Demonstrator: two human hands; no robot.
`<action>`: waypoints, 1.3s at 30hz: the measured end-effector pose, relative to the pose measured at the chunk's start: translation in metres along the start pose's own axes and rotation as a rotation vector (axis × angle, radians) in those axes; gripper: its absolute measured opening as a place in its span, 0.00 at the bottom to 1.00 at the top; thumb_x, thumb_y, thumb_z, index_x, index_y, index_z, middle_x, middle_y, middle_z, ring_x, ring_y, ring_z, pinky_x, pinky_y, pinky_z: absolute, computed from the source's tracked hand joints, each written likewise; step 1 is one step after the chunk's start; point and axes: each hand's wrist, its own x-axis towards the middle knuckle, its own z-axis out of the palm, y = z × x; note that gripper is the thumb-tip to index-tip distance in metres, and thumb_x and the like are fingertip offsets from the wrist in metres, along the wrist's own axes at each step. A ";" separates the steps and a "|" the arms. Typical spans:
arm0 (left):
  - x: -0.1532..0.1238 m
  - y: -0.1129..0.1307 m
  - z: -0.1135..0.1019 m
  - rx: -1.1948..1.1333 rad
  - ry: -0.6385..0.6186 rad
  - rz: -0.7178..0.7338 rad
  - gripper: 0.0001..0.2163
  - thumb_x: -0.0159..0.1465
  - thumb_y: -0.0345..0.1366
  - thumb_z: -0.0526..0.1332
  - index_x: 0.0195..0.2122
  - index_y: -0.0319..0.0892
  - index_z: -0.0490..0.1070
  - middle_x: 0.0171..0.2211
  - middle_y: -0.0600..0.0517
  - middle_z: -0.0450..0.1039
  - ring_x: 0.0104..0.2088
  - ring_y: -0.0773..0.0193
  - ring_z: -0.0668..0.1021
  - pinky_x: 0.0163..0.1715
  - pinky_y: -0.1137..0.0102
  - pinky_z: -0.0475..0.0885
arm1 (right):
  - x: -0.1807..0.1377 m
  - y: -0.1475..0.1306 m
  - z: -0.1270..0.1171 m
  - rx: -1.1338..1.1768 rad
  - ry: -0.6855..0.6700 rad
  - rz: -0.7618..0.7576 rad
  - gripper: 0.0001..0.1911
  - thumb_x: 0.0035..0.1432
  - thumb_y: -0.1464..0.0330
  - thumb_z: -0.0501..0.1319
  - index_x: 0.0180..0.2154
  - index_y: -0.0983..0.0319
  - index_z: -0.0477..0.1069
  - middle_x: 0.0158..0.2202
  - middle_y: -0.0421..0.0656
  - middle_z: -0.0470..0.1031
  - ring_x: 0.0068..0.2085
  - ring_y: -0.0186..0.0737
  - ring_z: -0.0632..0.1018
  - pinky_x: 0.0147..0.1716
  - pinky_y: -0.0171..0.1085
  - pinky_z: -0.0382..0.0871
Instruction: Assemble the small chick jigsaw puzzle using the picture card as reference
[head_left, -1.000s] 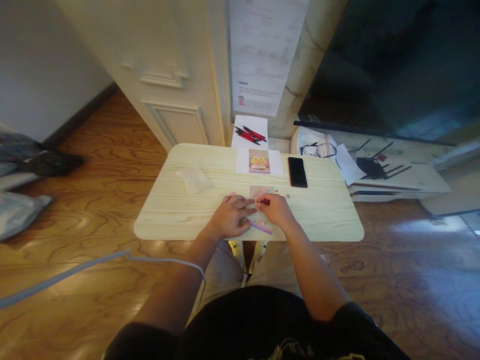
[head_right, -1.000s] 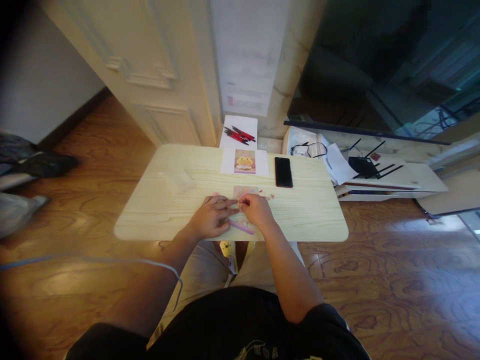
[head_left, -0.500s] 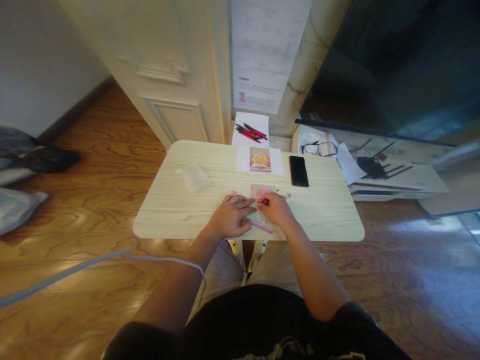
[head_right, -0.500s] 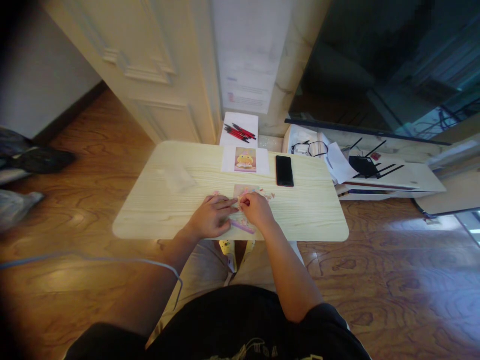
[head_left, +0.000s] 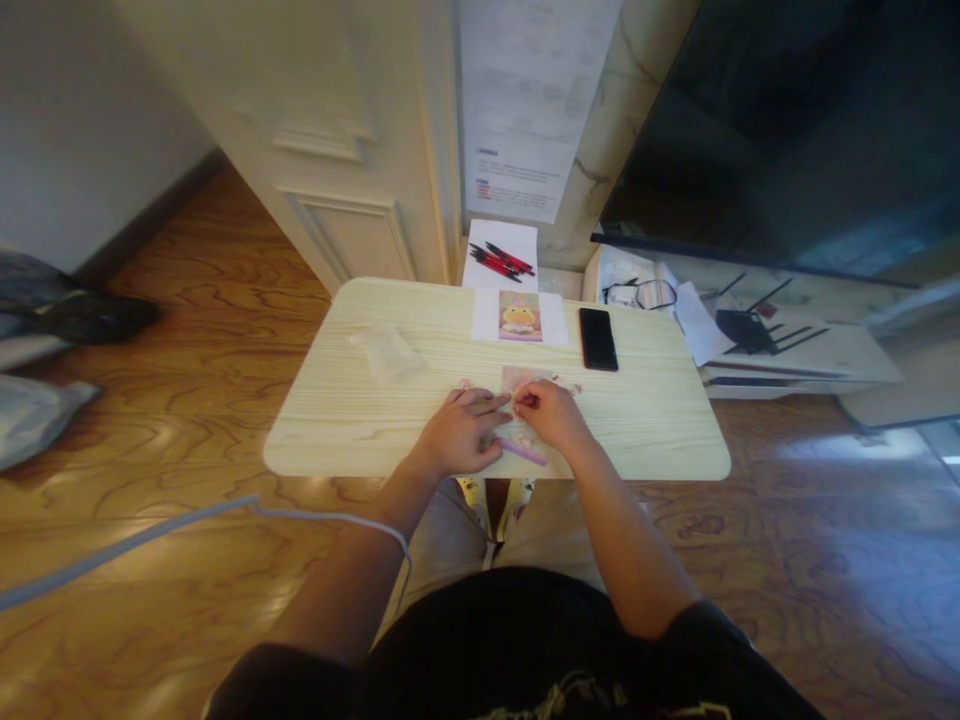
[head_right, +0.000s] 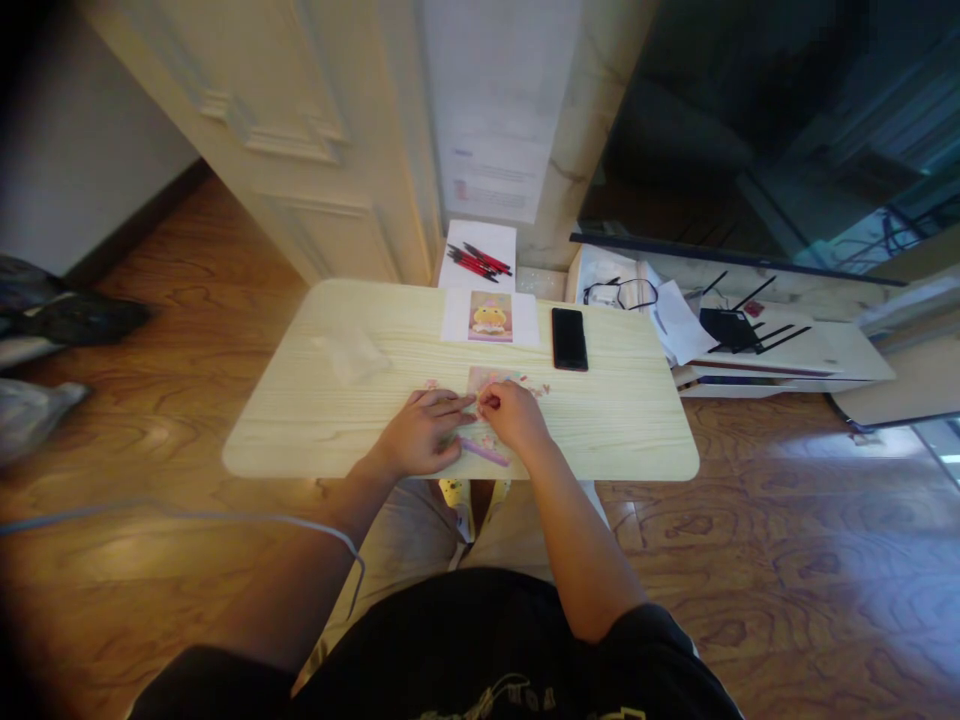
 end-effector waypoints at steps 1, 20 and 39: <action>0.000 0.000 0.000 0.000 -0.003 -0.001 0.20 0.63 0.41 0.62 0.56 0.50 0.79 0.64 0.51 0.75 0.60 0.47 0.73 0.62 0.47 0.63 | 0.000 0.000 0.000 -0.015 0.004 -0.019 0.06 0.58 0.74 0.68 0.33 0.57 0.82 0.36 0.42 0.82 0.37 0.40 0.79 0.40 0.37 0.71; 0.004 0.006 -0.004 0.038 -0.071 -0.062 0.28 0.64 0.44 0.62 0.67 0.52 0.68 0.69 0.49 0.67 0.65 0.44 0.69 0.68 0.43 0.57 | -0.014 0.014 -0.001 -0.102 0.176 -0.096 0.16 0.64 0.76 0.61 0.49 0.60 0.82 0.45 0.47 0.77 0.45 0.44 0.78 0.53 0.44 0.72; 0.009 0.005 -0.004 0.059 -0.085 -0.101 0.27 0.62 0.45 0.64 0.64 0.56 0.71 0.71 0.49 0.64 0.66 0.42 0.67 0.66 0.42 0.57 | -0.013 0.021 0.001 -0.050 0.126 -0.108 0.15 0.67 0.75 0.61 0.49 0.59 0.83 0.45 0.48 0.77 0.46 0.45 0.79 0.54 0.45 0.74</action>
